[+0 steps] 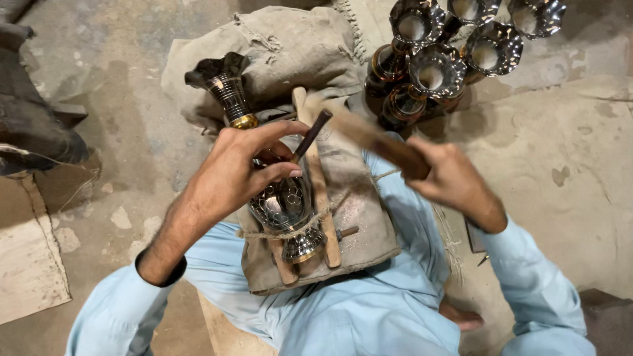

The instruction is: The person is sitting on the floor and using a hammer and chisel to engrave intricate patterns onto a metal vase. The vase is held steady in a padded wooden holder. The person repeatedly strikes the chisel with the hammer to create detailed designs on the vase's surface.

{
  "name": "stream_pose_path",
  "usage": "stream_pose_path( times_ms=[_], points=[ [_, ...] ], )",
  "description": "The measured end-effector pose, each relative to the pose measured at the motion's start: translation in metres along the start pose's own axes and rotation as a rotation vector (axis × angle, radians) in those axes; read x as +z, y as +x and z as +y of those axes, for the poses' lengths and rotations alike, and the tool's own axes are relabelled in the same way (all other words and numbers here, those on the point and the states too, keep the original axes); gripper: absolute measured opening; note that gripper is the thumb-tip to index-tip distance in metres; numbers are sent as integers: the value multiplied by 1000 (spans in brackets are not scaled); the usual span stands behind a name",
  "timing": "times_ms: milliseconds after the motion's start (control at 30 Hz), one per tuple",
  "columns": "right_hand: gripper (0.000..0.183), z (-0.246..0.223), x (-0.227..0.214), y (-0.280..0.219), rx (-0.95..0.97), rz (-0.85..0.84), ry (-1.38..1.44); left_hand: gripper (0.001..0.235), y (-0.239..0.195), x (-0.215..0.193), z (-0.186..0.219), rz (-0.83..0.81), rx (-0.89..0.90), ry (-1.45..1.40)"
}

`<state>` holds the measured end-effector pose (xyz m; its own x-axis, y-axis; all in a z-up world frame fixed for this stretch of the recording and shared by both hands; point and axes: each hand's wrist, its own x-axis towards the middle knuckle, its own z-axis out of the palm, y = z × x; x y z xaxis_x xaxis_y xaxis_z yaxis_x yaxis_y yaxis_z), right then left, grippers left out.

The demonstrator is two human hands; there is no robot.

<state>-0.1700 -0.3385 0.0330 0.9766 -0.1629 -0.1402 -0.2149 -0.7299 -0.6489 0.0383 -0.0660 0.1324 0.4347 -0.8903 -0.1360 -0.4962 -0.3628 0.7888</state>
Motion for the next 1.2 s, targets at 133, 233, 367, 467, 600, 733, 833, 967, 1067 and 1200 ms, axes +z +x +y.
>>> stream_pose_path(
  times_ms=[133, 233, 367, 467, 600, 733, 833, 967, 1067, 1200],
  points=[
    [49, -3, 15, -18, 76, 2, -139, 52, 2, -1, 1, -33, -4, 14],
    [45, -4, 20, -21, -62, 217, 144, 52, 3, -2, 3, -42, -40, -1],
    [30, -4, 16, -23, 287, 192, 652, 51, 1, -2, 5, -37, -22, -11],
    [35, -5, 14, -26, -75, 299, 14, 50, 3, 1, 3, -33, 67, 22],
    [27, -9, 22, -35, 48, 297, 320, 49, 5, 0, -1, -78, 151, 63],
    [27, -12, 38, -44, 115, 347, 241, 53, 10, -1, -4, -119, 241, 115],
    [24, -14, 51, -51, 131, 368, 383, 52, 13, -1, -7, -161, 283, 127],
    [27, -14, 65, -58, 79, 530, 147, 47, 16, 0, -9, -180, 357, 116],
    [19, -15, 79, -63, 135, 555, 425, 49, 16, 4, -10, -214, 337, 155],
    [24, -15, 90, -67, 131, 627, 200, 55, 22, 3, -16, -307, 340, 199]
  ],
)
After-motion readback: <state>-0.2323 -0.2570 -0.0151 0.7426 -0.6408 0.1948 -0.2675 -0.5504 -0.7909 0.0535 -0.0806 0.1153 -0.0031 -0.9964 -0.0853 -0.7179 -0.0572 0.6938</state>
